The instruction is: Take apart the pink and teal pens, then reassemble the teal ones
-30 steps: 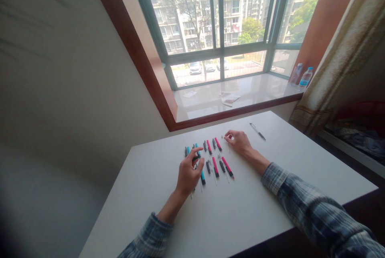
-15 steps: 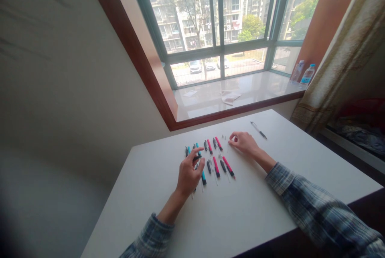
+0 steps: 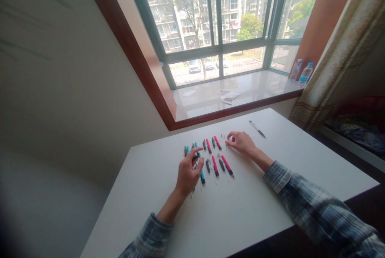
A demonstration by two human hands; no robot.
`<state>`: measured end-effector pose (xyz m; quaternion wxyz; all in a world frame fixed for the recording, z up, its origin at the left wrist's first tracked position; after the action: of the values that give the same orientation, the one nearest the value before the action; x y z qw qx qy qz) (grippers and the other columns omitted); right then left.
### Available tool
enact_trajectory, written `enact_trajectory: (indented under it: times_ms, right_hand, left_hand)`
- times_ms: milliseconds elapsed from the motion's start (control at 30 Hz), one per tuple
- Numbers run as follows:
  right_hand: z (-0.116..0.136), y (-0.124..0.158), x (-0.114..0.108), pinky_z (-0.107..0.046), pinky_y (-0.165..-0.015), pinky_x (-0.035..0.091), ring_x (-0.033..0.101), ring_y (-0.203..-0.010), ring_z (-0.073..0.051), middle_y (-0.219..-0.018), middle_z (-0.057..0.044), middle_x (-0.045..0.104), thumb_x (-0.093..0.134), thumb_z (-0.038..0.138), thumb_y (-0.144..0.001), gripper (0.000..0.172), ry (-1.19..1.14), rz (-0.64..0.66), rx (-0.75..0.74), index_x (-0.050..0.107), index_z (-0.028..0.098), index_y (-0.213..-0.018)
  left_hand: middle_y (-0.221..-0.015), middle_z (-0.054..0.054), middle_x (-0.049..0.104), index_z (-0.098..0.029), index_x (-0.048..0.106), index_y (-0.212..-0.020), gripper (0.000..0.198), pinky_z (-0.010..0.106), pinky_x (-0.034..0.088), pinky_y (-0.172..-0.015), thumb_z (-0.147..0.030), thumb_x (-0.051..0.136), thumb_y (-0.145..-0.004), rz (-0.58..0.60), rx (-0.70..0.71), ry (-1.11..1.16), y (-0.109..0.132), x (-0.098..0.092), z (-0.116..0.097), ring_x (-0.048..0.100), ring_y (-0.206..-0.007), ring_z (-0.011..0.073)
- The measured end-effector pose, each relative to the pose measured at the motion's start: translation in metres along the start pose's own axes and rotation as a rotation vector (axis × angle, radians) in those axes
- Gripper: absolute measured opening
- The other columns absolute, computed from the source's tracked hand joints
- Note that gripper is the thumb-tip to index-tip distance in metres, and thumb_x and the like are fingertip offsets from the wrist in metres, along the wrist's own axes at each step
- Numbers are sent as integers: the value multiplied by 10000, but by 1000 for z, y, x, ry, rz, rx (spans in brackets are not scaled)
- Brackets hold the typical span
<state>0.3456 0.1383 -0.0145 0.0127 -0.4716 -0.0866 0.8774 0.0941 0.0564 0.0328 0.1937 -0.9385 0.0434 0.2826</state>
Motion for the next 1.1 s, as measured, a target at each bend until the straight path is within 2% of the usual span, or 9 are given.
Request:
enact_trajectory:
  times_ms: [867,1000,1100]
  right_hand:
    - [4,0,3,-279,-682,443,702,-720,-190,-831,-25,773,667,472,-902,288,28,49,-22,756,244,-1053]
    - [2,0,4,-280,-674,446,697,-708,-190,-815,-25,766,674,458,-902,270,23,37,-25,758,241,-1038]
    - [6,1,-2,-281,-664,455,689,-689,-192,-798,-26,757,686,441,-904,276,-22,-30,-38,751,228,-1067]
  left_hand:
    - [-1128,54,727,-238,661,-1246,305,340,576,-891,-288,569,-959,26,-11,16,-1,4,2,696,-911,188]
    - [-1140,57,710,-236,654,-1249,310,320,551,-859,-314,562,-963,23,-19,38,-1,2,1,669,-861,177]
    - [-1036,43,685,-234,613,-1305,350,313,516,-811,-287,466,-992,35,-10,36,0,2,1,624,-779,167]
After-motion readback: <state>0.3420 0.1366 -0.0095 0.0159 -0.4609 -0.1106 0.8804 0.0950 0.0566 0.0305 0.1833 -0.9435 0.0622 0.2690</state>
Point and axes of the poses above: each hand's wrist, its own y-axis away from the middle knuckle, its own x-axis out of the palm, z = x × y, the point moved 7 cm from there along -y, towards the middle knuckle
